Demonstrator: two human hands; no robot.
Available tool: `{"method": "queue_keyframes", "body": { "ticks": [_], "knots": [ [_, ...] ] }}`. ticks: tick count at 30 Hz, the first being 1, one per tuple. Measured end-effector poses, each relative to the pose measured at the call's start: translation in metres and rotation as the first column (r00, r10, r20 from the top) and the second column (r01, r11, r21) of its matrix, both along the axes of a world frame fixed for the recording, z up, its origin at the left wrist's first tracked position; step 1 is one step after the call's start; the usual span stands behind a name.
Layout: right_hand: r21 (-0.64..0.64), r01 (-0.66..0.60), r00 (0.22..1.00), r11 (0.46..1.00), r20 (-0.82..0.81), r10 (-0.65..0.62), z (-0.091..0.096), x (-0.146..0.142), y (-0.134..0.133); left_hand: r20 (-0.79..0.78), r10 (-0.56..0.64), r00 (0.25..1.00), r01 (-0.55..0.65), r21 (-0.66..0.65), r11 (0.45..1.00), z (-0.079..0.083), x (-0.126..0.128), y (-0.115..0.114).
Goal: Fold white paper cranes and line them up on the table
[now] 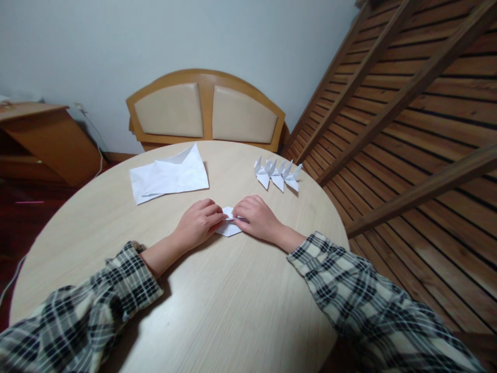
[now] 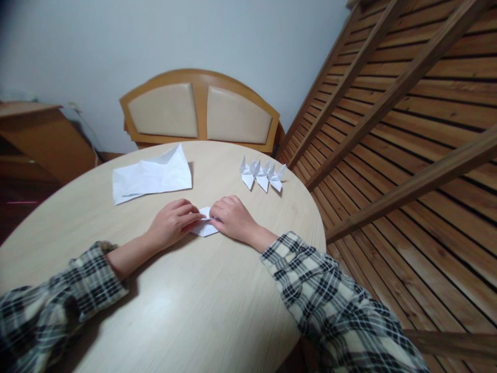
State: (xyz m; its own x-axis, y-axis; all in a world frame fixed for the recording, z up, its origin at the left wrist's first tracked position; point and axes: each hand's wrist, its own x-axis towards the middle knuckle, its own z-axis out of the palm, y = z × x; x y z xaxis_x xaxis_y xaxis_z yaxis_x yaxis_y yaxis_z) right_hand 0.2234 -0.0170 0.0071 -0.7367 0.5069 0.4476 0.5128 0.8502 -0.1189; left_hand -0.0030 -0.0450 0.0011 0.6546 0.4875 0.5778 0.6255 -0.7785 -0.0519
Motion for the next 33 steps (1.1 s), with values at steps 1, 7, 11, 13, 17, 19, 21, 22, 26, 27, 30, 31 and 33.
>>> {"method": "queue_keyframes", "body": {
  "ticks": [1,7,11,13,17,19,21,22,26,27,30,31,33],
  "knots": [
    [-0.007,0.003,1.000,1.000,-0.006,-0.003,0.001,0.000,0.000,0.003,0.006,1.000,-0.006,-0.020,1.000,0.000,0.000,0.000],
    [-0.022,0.022,1.000,1.000,-0.017,-0.022,0.004,-0.001,-0.002,0.023,0.056,0.998,-0.054,-0.072,0.996,0.001,0.003,-0.002],
    [-0.060,0.021,0.997,0.998,-0.077,-0.025,0.003,-0.001,-0.001,0.029,0.086,0.996,-0.084,-0.078,0.993,0.002,0.003,-0.003],
    [-0.104,0.031,0.992,0.994,-0.116,-0.043,0.003,0.000,0.000,0.045,0.103,0.994,-0.099,-0.079,0.992,0.003,0.003,-0.005],
    [-0.190,0.050,0.977,0.981,-0.196,-0.088,0.004,0.001,0.001,0.096,0.117,0.988,-0.110,-0.076,0.991,0.008,0.005,-0.008],
    [-0.202,0.036,0.972,0.979,-0.222,-0.081,0.005,0.002,0.001,0.059,0.090,0.994,-0.086,-0.069,0.994,0.013,0.004,-0.008],
    [-0.201,0.021,0.970,0.979,-0.232,-0.069,0.007,0.003,0.000,0.018,0.047,0.999,-0.045,-0.076,0.996,0.019,0.002,-0.009],
    [-0.202,0.019,0.970,0.979,-0.234,-0.067,0.008,0.003,0.000,-0.003,0.014,1.000,-0.014,-0.093,0.996,0.023,0.000,-0.009],
    [-0.231,0.009,0.969,0.973,-0.239,-0.066,0.012,0.005,0.001,0.057,-0.045,0.997,0.057,-0.219,0.974,0.034,-0.005,-0.012],
    [-0.240,0.008,0.969,0.971,-0.238,-0.066,0.013,0.005,0.001,0.095,-0.054,0.994,0.078,-0.273,0.959,0.036,-0.006,-0.013],
    [-0.266,0.009,0.971,0.964,-0.228,-0.072,0.016,0.007,0.001,0.223,-0.034,0.974,0.134,-0.455,0.880,0.037,-0.007,-0.013],
    [-0.274,0.010,0.970,0.962,-0.230,-0.076,0.017,0.007,0.001,0.260,-0.010,0.965,0.145,-0.508,0.849,0.037,-0.007,-0.012],
    [-0.277,0.012,0.965,0.961,-0.249,-0.084,0.020,0.008,0.000,0.311,0.051,0.949,0.150,-0.590,0.793,0.037,-0.009,-0.010]
  ]
}}
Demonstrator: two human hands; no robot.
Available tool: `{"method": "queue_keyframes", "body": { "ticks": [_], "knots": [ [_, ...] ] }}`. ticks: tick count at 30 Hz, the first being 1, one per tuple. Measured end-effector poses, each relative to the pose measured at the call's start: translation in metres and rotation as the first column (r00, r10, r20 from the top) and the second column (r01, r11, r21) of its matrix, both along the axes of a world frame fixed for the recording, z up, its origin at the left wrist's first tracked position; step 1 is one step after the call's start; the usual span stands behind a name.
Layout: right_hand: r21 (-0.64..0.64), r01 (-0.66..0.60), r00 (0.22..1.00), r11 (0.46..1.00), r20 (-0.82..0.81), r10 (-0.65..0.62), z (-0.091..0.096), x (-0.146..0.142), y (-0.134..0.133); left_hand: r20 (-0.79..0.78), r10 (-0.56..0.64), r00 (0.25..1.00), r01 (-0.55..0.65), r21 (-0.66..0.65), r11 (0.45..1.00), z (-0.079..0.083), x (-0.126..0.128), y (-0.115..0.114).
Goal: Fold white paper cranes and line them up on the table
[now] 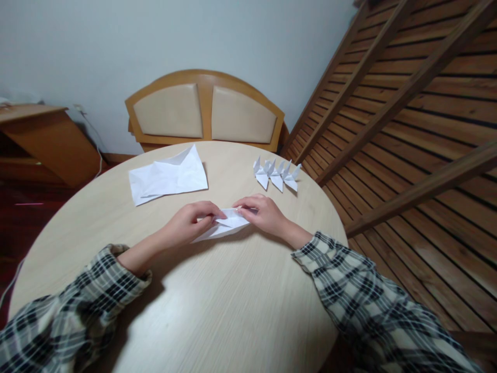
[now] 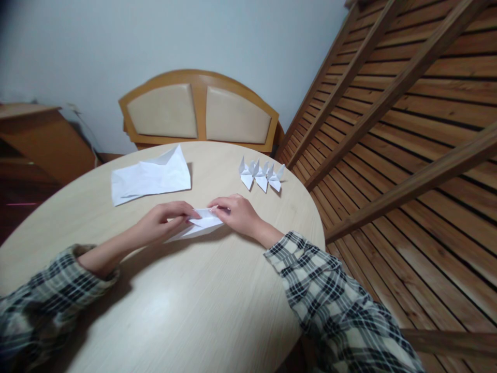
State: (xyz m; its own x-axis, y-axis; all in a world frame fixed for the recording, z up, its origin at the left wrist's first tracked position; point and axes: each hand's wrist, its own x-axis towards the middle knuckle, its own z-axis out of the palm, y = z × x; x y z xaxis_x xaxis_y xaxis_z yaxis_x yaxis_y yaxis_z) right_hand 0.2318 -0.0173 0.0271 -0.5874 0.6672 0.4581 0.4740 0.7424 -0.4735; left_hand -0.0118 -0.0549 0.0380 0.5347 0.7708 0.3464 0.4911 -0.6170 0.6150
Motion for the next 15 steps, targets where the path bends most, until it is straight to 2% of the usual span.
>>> {"method": "queue_keyframes", "body": {
  "ticks": [3,8,12,15],
  "knots": [
    [0.058,-0.018,0.999,0.998,-0.032,0.020,0.004,0.004,0.000,0.057,0.048,0.997,-0.041,-0.118,0.992,-0.001,-0.005,0.006],
    [0.303,-0.075,0.996,0.950,-0.030,0.088,0.006,0.014,0.003,0.197,0.143,0.970,-0.096,-0.233,0.968,-0.003,-0.013,0.013],
    [0.417,-0.007,0.998,0.909,0.054,-0.017,0.006,0.018,0.003,0.307,0.179,0.935,-0.089,-0.287,0.954,-0.005,-0.015,0.016],
    [0.462,0.057,0.994,0.885,0.057,-0.094,0.006,0.017,-0.001,0.291,0.137,0.947,-0.058,-0.265,0.962,-0.002,-0.013,0.016]
  ]
}}
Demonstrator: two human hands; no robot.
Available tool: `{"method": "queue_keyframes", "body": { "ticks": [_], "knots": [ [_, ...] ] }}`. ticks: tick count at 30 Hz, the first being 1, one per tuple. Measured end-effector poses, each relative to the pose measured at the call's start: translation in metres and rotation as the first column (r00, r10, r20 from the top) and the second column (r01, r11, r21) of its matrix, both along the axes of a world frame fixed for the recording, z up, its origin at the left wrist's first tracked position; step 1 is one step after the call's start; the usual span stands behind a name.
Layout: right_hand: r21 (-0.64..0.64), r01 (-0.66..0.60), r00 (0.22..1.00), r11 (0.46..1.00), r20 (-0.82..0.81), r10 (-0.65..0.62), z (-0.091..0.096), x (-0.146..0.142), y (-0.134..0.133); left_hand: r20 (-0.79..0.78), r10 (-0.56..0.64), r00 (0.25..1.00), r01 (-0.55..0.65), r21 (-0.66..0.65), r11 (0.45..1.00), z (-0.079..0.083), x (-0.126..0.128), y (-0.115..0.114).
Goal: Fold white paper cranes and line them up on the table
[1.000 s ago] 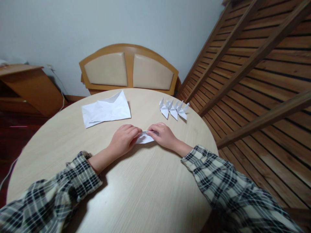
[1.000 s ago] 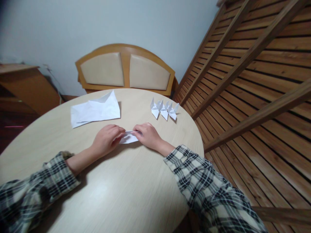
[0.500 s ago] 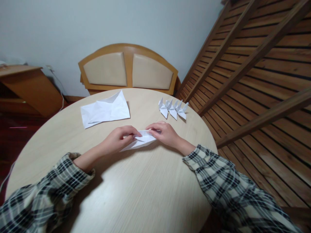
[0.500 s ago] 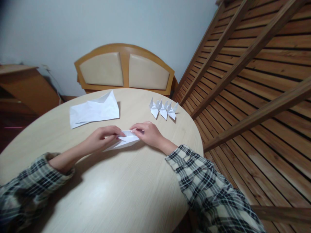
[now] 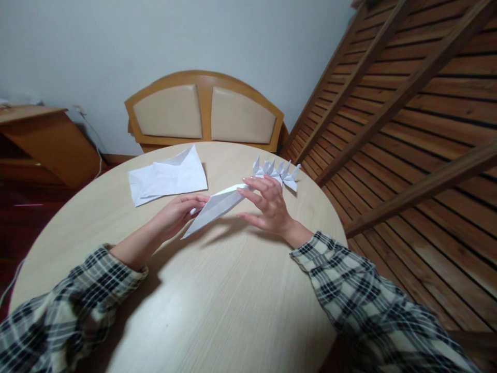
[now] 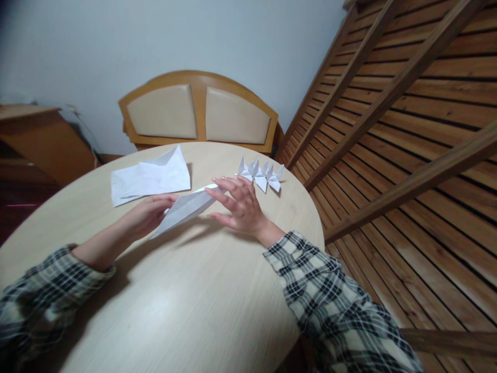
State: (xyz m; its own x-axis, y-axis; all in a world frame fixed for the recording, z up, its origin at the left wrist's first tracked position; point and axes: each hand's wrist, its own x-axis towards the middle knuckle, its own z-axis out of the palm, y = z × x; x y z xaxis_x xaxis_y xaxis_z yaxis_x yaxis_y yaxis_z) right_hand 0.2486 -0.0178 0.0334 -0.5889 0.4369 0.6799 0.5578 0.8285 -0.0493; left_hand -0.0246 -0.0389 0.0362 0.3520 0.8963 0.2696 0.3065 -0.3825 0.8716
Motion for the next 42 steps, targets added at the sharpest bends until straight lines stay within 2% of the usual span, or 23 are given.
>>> {"method": "queue_keyframes", "body": {
  "ticks": [2,4,7,11,13,17,20,22,24,25,27,28,29,31,35,37,42],
  "knots": [
    [0.033,0.062,0.998,0.998,-0.024,-0.061,0.000,-0.002,-0.001,-0.101,-0.007,0.995,0.016,0.091,0.996,0.003,0.002,-0.002],
    [0.067,0.117,0.992,0.991,-0.062,-0.113,-0.001,-0.003,-0.001,-0.217,0.043,0.975,0.004,0.209,0.978,0.004,0.003,-0.004],
    [0.114,0.145,0.984,0.983,-0.120,-0.131,-0.003,-0.003,0.001,-0.288,0.120,0.950,-0.027,0.306,0.952,-0.002,0.001,-0.005],
    [0.092,0.130,0.984,0.987,-0.131,-0.117,-0.003,-0.003,0.003,-0.200,-0.025,0.980,0.056,0.149,0.987,-0.015,-0.002,0.001],
    [0.054,0.090,0.991,0.995,-0.109,-0.083,-0.003,-0.003,0.003,-0.174,-0.091,0.981,0.106,0.080,0.991,-0.014,-0.001,-0.001],
    [-0.053,-0.009,1.000,0.999,-0.004,0.009,-0.004,-0.004,0.004,-0.218,-0.090,0.972,0.117,0.118,0.986,0.009,0.005,-0.030],
    [-0.177,-0.053,0.991,0.983,0.111,0.073,-0.007,-0.007,0.005,-0.196,-0.094,0.976,0.117,0.110,0.987,0.027,0.009,-0.054],
    [-0.262,-0.079,0.978,0.962,0.169,0.126,-0.009,-0.010,0.005,-0.103,-0.117,0.988,0.120,0.022,0.993,0.029,0.010,-0.057],
    [-0.324,-0.097,0.967,0.941,0.195,0.166,-0.013,-0.012,0.005,0.013,-0.127,0.992,0.127,-0.202,0.971,0.022,0.011,-0.046],
    [-0.345,-0.099,0.964,0.933,0.199,0.176,-0.015,-0.013,0.005,0.071,-0.106,0.992,0.124,-0.353,0.927,0.015,0.011,-0.038],
    [-0.381,-0.089,0.964,0.920,0.200,0.176,-0.019,-0.015,0.006,0.145,-0.042,0.989,0.124,-0.621,0.774,0.001,0.011,-0.020],
    [-0.397,-0.085,0.964,0.914,0.198,0.176,-0.021,-0.016,0.006,0.170,-0.002,0.986,0.117,-0.675,0.729,-0.005,0.011,-0.013],
    [-0.414,-0.086,0.965,0.906,0.193,0.179,-0.023,-0.016,0.006,0.177,0.025,0.984,0.108,-0.696,0.710,-0.010,0.010,-0.008],
    [-0.445,-0.100,0.966,0.890,0.171,0.195,-0.025,-0.018,0.006,0.162,0.039,0.986,0.083,-0.683,0.726,-0.015,0.010,-0.004],
    [-0.482,-0.128,0.982,0.867,0.064,0.180,-0.026,-0.020,0.006,0.039,-0.047,0.998,0.060,-0.525,0.849,-0.009,0.011,-0.008],
    [-0.495,-0.148,0.987,0.856,-0.013,0.163,-0.026,-0.022,0.005,-0.026,-0.090,0.996,0.069,-0.448,0.892,-0.004,0.012,-0.009],
    [-0.539,-0.223,0.972,0.812,-0.183,0.146,-0.030,-0.026,0.004,-0.101,-0.151,0.983,0.098,-0.404,0.910,-0.005,0.009,-0.006]
  ]
}}
